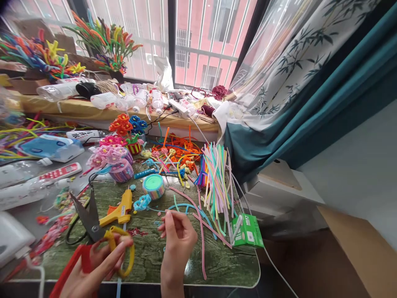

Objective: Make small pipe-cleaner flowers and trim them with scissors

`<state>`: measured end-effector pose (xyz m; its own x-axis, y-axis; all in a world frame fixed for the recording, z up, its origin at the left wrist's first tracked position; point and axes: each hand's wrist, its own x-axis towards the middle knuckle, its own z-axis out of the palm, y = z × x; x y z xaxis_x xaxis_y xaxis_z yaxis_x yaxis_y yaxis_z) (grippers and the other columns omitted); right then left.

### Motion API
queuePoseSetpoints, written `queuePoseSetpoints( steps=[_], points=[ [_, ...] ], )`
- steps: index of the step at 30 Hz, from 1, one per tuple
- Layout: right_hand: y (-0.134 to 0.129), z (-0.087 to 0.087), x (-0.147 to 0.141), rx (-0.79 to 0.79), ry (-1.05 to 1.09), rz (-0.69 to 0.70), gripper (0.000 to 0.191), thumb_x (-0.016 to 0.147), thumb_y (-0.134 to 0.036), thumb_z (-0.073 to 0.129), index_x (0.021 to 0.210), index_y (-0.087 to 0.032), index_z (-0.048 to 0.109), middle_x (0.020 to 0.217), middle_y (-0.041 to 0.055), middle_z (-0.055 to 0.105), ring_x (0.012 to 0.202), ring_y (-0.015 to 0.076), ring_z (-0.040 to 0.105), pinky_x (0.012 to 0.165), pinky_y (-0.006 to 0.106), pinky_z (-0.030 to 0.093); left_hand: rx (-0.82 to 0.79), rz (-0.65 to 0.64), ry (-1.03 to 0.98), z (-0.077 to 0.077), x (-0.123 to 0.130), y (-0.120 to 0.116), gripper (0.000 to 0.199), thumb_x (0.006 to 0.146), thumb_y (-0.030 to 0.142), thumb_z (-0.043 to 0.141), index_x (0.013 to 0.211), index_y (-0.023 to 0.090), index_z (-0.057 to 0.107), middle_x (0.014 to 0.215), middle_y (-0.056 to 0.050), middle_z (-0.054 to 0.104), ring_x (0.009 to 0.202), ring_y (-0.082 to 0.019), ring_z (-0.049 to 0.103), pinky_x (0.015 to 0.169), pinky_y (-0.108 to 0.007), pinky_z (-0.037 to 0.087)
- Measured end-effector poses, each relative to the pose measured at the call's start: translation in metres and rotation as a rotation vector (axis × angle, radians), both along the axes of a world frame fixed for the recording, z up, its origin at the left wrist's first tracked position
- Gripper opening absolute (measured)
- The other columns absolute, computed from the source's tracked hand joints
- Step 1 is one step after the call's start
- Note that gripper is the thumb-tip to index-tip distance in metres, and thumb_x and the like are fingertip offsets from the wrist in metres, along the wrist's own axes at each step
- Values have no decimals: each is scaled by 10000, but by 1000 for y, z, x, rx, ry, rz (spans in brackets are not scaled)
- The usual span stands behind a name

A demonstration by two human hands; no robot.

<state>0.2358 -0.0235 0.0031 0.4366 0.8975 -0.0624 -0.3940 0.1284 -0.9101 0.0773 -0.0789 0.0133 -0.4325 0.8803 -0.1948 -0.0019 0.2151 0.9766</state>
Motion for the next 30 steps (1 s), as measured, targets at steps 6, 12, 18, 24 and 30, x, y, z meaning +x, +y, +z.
queuePoseSetpoints(
  steps=[6, 12, 18, 24, 30],
  points=[
    [-5, 3, -18, -42, 84, 54, 425, 822, -589, 959, 842, -173, 874, 727, 67, 829, 573, 191, 734, 516, 268, 556, 74, -35, -143, 9, 30, 40, 444, 880, 572, 907, 1133, 216, 825, 1197, -78, 877, 1129, -314, 834, 939, -443, 701],
    [-8, -1, -38, -69, 125, 117, 367, 827, -539, 959, 869, -186, 869, 748, 56, 835, 594, 199, 746, 541, 279, 570, 64, -42, -152, 2, 29, 51, 434, 1045, 439, 781, 1414, 226, 698, 1439, -92, 748, 1188, -287, 775, 988, -520, 679],
    [-14, -2, -45, -97, 26, 75, 443, 772, -609, 983, 820, -183, 872, 709, 59, 823, 578, 210, 731, 559, 300, 590, 90, -55, -134, 0, -6, 51, 430, 1047, 435, 780, 1413, 226, 697, 1432, -94, 751, 1179, -280, 777, 983, -516, 680],
    [-20, -9, -20, -93, -705, -50, 574, 952, -643, 804, 553, -240, 714, 510, 17, 644, 483, 208, 604, 552, 332, 479, 157, -51, -98, 17, -42, 36, 381, 1047, 419, 784, 1358, 211, 717, 1340, -77, 780, 1091, -250, 790, 931, -481, 687],
    [-13, -12, 2, 135, -1531, 221, 269, 1023, -360, 663, 1148, -320, 899, 1244, 87, 892, 1103, 368, 830, 904, 459, 619, 205, 97, -139, 37, -51, 27, 505, 781, 651, 953, 998, 285, 679, 901, 23, 837, 855, -244, 822, 814, -335, 644]
  ],
)
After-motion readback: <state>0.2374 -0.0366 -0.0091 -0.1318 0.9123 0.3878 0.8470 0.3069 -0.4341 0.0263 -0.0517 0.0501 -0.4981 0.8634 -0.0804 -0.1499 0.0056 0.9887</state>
